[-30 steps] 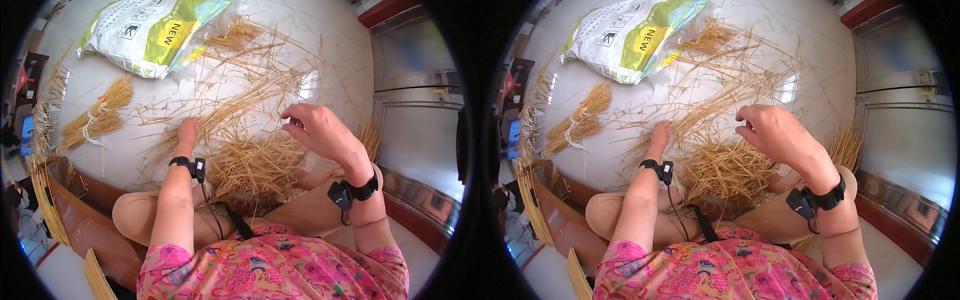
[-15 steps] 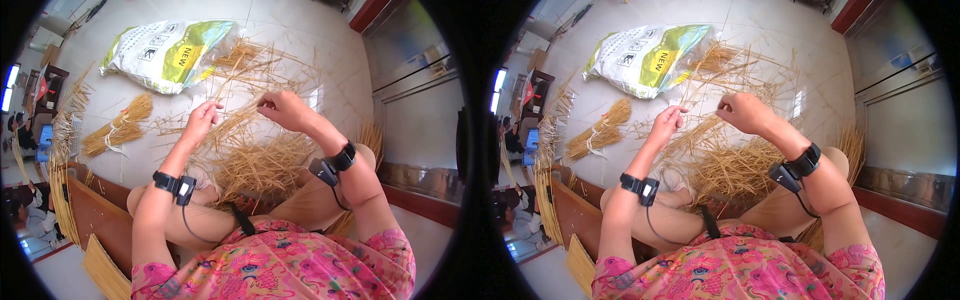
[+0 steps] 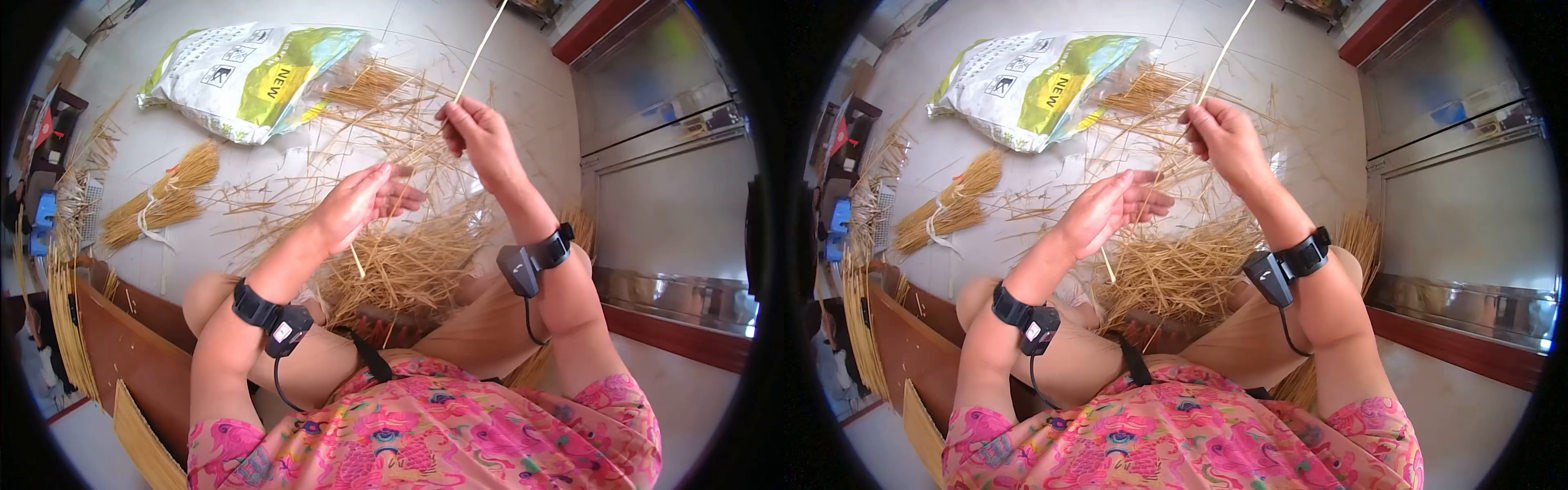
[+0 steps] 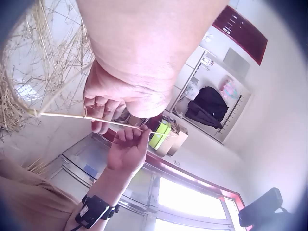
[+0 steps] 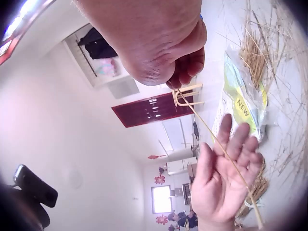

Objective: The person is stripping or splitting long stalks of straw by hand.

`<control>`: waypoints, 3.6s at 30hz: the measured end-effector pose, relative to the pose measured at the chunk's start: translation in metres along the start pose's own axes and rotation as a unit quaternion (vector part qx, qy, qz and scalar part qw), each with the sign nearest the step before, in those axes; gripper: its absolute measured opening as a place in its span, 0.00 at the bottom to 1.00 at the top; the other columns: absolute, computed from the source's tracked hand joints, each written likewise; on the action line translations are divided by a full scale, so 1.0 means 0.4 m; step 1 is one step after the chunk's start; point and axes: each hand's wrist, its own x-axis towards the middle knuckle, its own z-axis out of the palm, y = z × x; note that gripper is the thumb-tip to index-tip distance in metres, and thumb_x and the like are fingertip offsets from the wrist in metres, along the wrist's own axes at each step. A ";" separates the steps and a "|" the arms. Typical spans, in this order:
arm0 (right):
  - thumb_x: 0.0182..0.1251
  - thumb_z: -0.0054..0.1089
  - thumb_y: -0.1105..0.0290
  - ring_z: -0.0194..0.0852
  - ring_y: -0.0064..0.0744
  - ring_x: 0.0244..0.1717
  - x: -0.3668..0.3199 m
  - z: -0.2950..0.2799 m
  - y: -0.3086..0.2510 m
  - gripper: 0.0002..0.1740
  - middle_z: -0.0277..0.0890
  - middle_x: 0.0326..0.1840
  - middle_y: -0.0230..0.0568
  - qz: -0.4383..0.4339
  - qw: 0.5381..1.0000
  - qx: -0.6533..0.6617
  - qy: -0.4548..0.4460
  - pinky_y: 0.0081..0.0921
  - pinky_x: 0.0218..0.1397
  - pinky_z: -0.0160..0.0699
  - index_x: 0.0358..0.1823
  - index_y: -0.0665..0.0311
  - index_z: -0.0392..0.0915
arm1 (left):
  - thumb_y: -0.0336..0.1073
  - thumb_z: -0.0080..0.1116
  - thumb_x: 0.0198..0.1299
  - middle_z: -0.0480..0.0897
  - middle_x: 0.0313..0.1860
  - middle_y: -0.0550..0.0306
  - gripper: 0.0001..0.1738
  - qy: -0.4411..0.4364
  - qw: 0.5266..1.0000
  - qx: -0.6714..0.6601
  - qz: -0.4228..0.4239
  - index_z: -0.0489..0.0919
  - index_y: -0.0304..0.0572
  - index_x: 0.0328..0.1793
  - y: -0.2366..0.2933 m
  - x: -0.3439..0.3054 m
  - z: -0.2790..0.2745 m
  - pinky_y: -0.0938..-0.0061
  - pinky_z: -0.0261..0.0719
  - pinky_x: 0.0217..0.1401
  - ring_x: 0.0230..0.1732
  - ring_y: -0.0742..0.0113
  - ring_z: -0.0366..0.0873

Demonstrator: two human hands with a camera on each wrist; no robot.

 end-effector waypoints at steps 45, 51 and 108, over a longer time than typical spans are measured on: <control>0.71 0.50 0.65 0.50 0.12 0.18 0.014 -0.263 -0.088 0.15 0.59 0.17 0.22 -0.145 0.910 0.027 0.388 0.13 0.20 0.49 0.27 0.65 0.74 | 0.40 0.39 0.70 0.78 0.26 0.49 0.16 0.065 0.775 0.628 0.006 0.73 0.33 0.44 -0.067 -0.011 -0.087 0.62 0.74 0.38 0.30 0.49 0.76; 0.72 0.49 0.66 0.57 0.12 0.19 0.004 -0.210 -0.081 0.13 0.65 0.19 0.26 -0.155 0.941 0.024 0.300 0.12 0.20 0.56 0.31 0.66 0.75 | 0.39 0.43 0.67 0.74 0.55 0.36 0.23 0.111 0.614 0.781 0.017 0.67 0.34 0.64 -0.073 -0.013 -0.123 0.55 0.69 0.58 0.55 0.41 0.72; 0.63 0.60 0.69 0.68 0.13 0.26 -0.028 0.048 0.018 0.05 0.76 0.29 0.28 -0.001 0.995 0.085 -0.055 0.13 0.29 0.69 0.34 0.64 0.76 | 0.43 0.38 0.73 0.75 0.21 0.58 0.16 -0.022 0.987 0.138 0.081 0.71 0.39 0.42 0.005 0.043 0.023 0.88 0.54 0.21 0.17 0.83 0.57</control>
